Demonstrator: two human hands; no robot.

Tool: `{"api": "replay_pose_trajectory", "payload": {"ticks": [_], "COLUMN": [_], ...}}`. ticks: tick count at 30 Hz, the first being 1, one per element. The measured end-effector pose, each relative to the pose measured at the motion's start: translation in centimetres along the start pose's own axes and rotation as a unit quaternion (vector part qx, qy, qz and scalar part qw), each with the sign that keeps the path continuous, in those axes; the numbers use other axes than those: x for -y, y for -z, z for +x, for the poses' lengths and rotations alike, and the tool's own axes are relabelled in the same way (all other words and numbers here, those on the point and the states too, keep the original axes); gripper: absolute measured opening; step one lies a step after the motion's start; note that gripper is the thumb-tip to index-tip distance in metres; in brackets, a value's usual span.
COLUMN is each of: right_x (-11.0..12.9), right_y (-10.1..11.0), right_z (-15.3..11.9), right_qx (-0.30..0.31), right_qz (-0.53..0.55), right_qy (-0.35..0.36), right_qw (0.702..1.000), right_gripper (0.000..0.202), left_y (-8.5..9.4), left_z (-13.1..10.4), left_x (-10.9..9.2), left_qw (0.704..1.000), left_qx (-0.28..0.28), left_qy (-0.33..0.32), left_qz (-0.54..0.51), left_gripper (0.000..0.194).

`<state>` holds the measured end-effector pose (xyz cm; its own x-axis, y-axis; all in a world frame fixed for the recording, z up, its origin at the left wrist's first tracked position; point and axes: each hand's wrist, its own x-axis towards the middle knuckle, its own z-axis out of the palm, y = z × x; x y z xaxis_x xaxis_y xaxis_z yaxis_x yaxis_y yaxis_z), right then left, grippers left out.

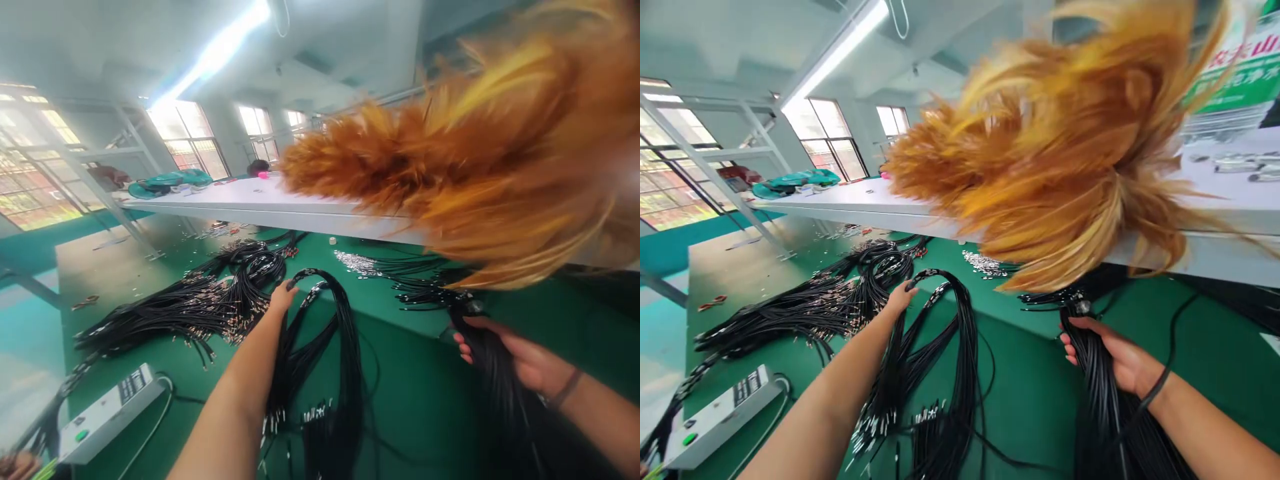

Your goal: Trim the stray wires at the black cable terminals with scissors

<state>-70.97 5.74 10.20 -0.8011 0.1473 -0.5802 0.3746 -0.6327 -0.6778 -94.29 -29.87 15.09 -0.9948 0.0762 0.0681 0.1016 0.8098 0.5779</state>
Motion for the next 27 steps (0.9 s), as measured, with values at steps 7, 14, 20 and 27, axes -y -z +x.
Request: {"api": "replay_pose_trajectory", "payload": {"ticks": [7, 14, 20, 27], "right_x": [-0.3, -0.8, -3.9, -4.1], "right_y": [-0.1, -1.8, -4.1, 1.2], "right_z": [1.0, 3.5, 7.2, -1.3], "right_qx": [-0.002, -0.074, -0.092, -0.187], "right_qz": [-0.031, -0.129, -0.2, -0.249], "right_qy": [-0.02, -0.054, -0.048, 0.077], "right_qw": [0.999, 0.987, 0.974, 0.947], "right_gripper": [0.014, 0.023, 0.027, 0.024], "left_y": [-9.9, -14.8, -11.8, -12.2], "left_z": [-7.4, -11.1, -14.2, -20.3], "left_x": [0.0, -3.1, -2.9, -1.7], "left_qw": [0.975, 0.961, 0.949, 0.915], "left_qx": [0.115, 0.164, 0.169, 0.216], "left_qy": [0.011, -0.033, -0.176, -0.281], "left_qz": [0.192, 0.222, 0.199, 0.192], "left_gripper": [0.03, 0.03, 0.031, 0.042]}}
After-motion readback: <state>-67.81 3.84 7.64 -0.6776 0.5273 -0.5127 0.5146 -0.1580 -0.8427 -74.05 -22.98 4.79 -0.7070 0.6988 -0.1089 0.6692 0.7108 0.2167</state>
